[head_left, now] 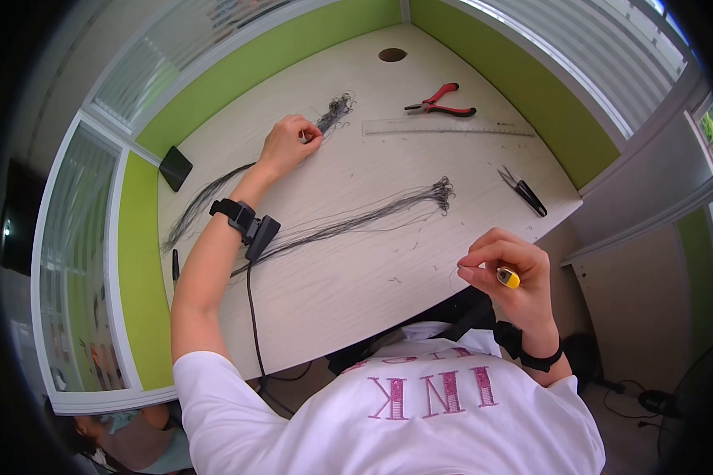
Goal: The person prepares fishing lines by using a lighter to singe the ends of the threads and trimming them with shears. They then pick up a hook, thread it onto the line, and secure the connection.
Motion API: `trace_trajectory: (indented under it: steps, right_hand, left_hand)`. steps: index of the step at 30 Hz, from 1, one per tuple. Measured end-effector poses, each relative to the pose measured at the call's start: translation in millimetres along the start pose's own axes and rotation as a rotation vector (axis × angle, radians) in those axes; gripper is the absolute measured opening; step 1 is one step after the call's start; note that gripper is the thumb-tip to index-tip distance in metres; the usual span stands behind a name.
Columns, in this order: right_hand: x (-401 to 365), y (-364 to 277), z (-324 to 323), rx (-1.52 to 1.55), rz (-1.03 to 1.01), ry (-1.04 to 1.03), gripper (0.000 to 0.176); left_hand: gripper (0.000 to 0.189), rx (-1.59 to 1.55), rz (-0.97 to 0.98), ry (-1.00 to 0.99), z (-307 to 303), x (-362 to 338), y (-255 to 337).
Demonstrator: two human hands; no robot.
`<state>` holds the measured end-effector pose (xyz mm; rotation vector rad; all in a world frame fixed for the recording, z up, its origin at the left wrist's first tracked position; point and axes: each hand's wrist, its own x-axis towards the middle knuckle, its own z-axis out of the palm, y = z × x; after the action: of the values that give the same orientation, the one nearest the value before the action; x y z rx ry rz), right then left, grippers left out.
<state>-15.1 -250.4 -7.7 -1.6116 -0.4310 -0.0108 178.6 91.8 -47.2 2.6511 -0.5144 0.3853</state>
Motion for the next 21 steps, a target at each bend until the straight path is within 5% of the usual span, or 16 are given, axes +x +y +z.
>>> trace_trajectory:
  steps: [21]
  right_hand:
    - [-8.1,8.0,-5.0,0.044,0.029,0.006,0.009]
  left_hand:
    - [0.017,-0.068,0.013,0.041,9.8,38.1,11.5]
